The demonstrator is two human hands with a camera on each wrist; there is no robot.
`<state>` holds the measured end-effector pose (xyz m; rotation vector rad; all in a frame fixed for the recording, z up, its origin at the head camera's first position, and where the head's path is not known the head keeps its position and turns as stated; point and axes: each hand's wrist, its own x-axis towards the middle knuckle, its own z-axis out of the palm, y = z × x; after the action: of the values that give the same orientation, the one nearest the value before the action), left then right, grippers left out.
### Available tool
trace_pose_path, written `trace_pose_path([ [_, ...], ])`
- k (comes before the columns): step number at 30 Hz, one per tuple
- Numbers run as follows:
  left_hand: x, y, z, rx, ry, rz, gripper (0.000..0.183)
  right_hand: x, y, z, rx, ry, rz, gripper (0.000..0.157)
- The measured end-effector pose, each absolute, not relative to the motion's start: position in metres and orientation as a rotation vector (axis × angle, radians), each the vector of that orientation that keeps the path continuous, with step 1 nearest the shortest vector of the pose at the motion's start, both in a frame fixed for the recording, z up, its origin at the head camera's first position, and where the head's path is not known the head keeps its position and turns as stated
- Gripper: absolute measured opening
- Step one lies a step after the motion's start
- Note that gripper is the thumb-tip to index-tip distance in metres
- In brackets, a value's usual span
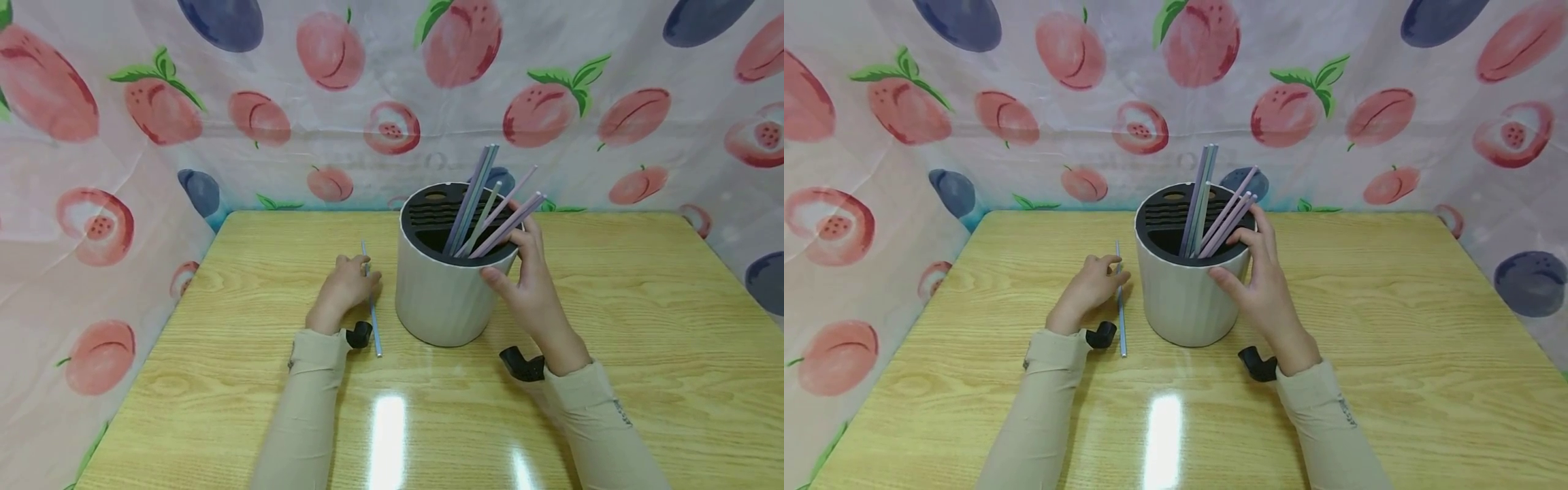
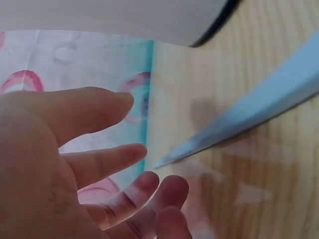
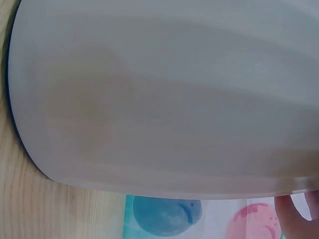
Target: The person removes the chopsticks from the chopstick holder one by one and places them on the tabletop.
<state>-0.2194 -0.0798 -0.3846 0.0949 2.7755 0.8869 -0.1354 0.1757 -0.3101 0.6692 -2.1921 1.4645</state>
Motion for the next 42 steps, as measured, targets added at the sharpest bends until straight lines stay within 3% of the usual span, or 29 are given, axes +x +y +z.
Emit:
trace_pose_path([
  [24,-0.204,-0.073,-0.334,0.389,2.971,1.284,0.034,-0.129,0.170,-0.310,0.659,-2.184,1.450,0.059],
  [35,-0.188,-0.059,-0.314,0.827,2.883,1.731,0.028,-0.124,0.171,-0.309,0.638,-2.176,1.447,0.057],
  [42,-0.177,-0.055,-0.304,0.940,2.897,1.856,0.028,-0.122,0.167,-0.309,0.647,-2.171,1.466,0.058],
])
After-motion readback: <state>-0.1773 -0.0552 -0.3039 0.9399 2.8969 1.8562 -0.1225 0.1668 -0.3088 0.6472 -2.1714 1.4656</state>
